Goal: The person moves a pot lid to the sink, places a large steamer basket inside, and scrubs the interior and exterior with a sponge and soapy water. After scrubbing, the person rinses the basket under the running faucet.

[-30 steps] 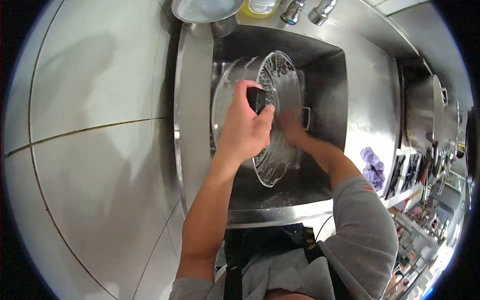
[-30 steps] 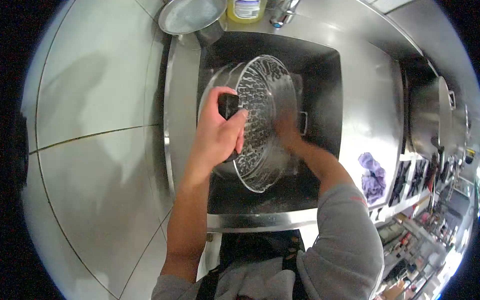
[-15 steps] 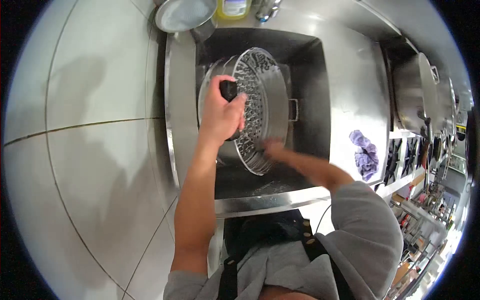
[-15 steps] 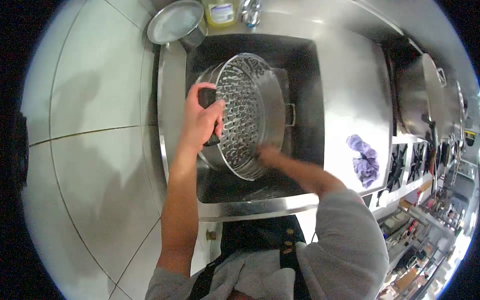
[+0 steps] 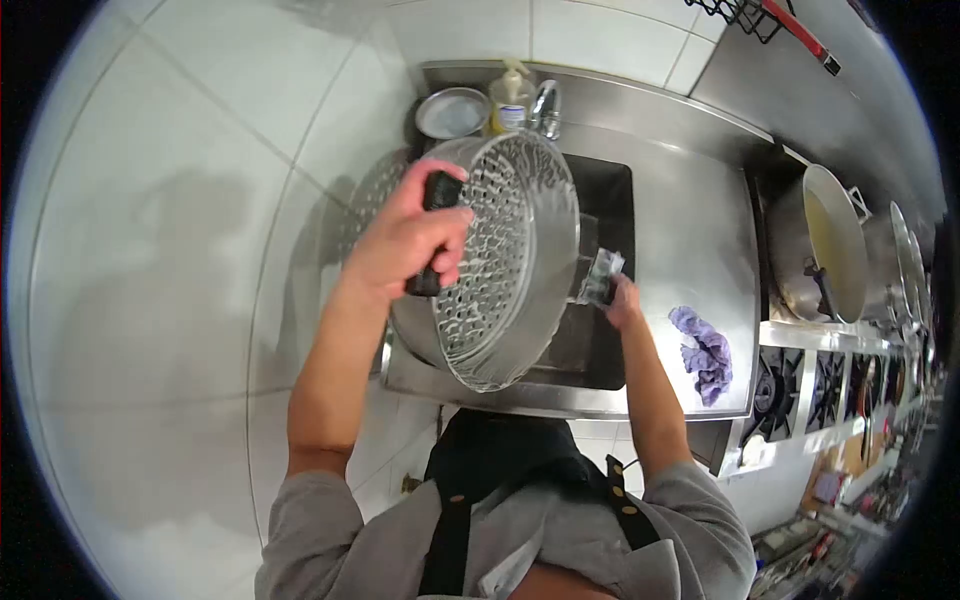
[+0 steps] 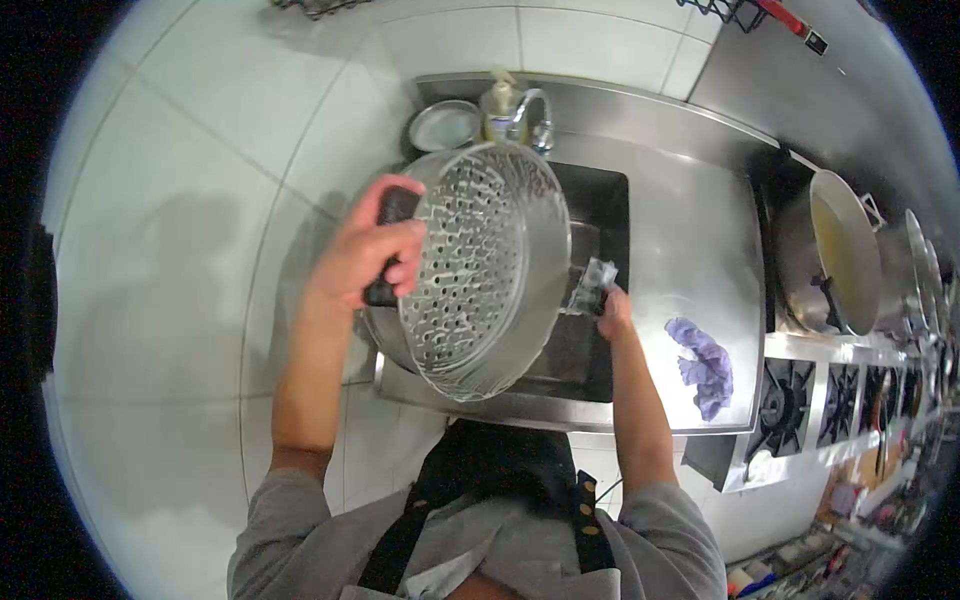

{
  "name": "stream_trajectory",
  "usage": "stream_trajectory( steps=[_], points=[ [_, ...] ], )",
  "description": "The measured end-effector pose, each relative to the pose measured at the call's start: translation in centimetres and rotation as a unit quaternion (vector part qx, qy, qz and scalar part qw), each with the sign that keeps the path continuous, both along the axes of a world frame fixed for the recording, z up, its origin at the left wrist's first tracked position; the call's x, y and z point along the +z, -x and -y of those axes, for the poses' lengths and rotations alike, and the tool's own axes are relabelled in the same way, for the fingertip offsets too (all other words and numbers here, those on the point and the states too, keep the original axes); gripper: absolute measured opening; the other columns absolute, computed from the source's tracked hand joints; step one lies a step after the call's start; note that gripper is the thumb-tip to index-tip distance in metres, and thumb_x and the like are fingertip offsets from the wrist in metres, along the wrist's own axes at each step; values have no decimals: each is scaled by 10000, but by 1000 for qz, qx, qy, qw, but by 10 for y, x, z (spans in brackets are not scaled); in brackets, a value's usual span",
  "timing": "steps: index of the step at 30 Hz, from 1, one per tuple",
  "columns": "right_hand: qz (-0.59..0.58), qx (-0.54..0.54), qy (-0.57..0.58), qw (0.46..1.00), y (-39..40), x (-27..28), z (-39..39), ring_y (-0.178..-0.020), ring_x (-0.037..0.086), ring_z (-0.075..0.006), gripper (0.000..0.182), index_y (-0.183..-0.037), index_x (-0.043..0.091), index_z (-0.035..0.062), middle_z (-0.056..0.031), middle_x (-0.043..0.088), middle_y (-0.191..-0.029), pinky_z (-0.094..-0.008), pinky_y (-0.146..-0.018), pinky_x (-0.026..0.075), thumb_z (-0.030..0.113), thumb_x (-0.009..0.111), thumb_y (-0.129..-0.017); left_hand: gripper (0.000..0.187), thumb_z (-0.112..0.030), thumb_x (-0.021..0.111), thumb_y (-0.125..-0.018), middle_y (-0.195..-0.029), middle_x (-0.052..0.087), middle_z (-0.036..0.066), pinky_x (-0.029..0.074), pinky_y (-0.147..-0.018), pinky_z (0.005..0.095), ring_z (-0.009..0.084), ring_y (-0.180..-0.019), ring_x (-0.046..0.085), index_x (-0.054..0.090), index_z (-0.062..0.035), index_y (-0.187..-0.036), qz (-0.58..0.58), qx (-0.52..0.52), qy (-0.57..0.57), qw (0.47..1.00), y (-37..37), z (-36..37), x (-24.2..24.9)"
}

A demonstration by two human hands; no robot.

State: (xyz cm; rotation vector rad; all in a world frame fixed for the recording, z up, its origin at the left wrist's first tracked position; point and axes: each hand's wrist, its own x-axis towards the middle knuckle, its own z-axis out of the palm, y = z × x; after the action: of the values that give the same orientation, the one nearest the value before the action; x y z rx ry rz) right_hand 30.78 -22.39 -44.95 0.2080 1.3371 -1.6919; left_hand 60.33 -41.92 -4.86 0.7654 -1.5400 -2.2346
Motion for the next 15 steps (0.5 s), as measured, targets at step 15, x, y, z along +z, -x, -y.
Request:
stream_trajectory(
  steps=[15],
  points=[
    [-463,155,164,857,-8,436,-92,-1075,560,-204,443,-1277,498,9,-89,593,-1165,-362,-910,466,221,565,-894,327,-32,642,-743,-785,614,107,499,-593,341,180,-650,594,557,-11,-1058,245,164,252,922,-72,67,-203]
  ],
)
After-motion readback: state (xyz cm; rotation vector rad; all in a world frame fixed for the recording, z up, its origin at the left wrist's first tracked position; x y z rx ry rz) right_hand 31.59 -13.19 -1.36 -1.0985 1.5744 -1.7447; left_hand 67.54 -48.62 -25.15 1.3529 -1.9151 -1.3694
